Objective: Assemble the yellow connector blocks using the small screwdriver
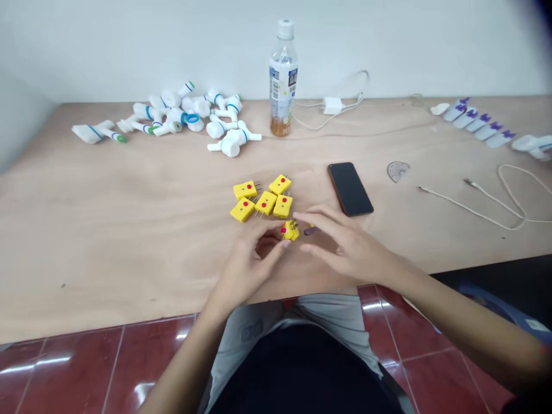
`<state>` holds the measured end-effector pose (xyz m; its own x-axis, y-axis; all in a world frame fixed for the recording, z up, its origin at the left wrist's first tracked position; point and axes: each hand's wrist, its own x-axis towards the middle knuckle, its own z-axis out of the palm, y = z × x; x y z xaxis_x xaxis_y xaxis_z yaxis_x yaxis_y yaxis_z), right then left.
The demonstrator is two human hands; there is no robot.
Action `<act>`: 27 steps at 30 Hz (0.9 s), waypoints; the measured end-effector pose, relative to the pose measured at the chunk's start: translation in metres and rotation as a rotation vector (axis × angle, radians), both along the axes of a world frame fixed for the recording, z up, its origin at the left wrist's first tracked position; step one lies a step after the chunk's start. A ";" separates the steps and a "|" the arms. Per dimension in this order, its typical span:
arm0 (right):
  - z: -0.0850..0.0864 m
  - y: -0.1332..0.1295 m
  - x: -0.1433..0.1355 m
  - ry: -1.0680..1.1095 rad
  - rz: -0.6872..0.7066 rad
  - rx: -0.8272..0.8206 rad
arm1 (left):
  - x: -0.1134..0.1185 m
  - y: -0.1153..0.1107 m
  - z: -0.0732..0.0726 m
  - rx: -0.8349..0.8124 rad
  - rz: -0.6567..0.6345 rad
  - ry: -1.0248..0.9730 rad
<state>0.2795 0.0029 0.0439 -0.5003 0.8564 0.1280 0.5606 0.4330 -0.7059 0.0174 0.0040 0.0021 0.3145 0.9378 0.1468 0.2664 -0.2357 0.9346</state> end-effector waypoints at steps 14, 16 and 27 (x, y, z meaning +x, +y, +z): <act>-0.019 0.002 -0.018 0.057 0.022 0.009 | 0.001 0.002 -0.006 0.097 -0.036 0.101; -0.023 -0.001 -0.015 0.118 -0.006 0.009 | 0.001 0.001 -0.008 0.081 -0.035 0.093; -0.048 -0.024 0.020 0.137 -0.101 0.109 | 0.000 -0.002 -0.012 0.106 0.041 0.175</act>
<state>0.2995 -0.0211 -0.0043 -0.3844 0.8784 0.2840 0.5065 0.4578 -0.7306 0.0176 0.0019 -0.0101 0.3057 0.9326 0.1919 0.4341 -0.3159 0.8436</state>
